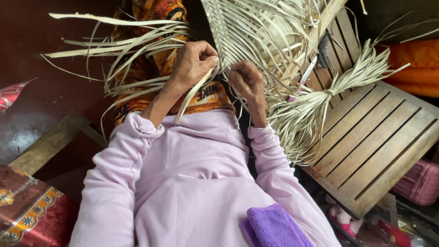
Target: Weaving a basket using dried palm leaves or similar natural fibers
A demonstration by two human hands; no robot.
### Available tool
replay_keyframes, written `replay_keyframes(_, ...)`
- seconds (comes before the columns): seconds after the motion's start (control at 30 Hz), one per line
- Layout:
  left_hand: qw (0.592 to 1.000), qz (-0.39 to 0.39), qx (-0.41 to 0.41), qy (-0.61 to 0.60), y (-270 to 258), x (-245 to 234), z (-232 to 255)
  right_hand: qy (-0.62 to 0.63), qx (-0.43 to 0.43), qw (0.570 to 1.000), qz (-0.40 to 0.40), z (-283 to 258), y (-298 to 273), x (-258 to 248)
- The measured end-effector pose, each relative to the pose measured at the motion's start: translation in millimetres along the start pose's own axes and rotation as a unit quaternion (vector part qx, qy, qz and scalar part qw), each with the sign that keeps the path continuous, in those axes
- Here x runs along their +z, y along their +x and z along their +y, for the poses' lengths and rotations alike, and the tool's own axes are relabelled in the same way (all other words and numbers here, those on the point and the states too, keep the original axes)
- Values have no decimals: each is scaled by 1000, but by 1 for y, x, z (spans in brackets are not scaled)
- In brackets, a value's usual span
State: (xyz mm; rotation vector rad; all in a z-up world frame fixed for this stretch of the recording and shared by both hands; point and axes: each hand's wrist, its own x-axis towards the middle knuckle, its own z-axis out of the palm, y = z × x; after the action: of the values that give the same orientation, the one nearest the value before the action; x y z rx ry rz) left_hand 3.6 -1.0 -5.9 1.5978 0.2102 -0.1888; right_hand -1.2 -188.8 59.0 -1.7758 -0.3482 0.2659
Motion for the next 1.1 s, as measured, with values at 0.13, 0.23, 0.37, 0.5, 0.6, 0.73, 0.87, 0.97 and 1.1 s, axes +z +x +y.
replay_keyframes(0.13, 1000, 4, -2, 11, 0, -1, 3, -19, -8, 1000, -1, 0, 0, -2)
replay_keyframes(0.23, 1000, 7, -15, 7, 0, 0, 4, -57, -30, 998, -13, 10, 0, -5)
replay_keyframes(0.37, 1000, 11, -8, 19, 0, 0, 13, -123, -50, 991, -15, 0, -3, -3)
replay_keyframes(0.5, 997, -8, 26, 73, -3, -9, 30, -188, -69, 979, -20, -9, -5, 0)
replay_keyframes(0.6, 996, 0, 37, 80, 2, -7, 25, -236, -105, 966, -19, -8, -5, 0)
replay_keyframes(0.73, 998, 0, 34, 52, 1, -7, 29, -304, -130, 944, -9, -8, -5, 1)
replay_keyframes(0.87, 999, -17, 22, -18, 1, -8, 26, -302, -144, 942, -10, -9, -4, 2)
replay_keyframes(0.97, 999, -25, 18, -36, -6, -12, 33, -358, -173, 917, 3, -2, -7, 2)
replay_keyframes(1.1, 997, 1, -30, 73, -7, -10, 39, -463, -191, 865, 16, 6, -11, 2)
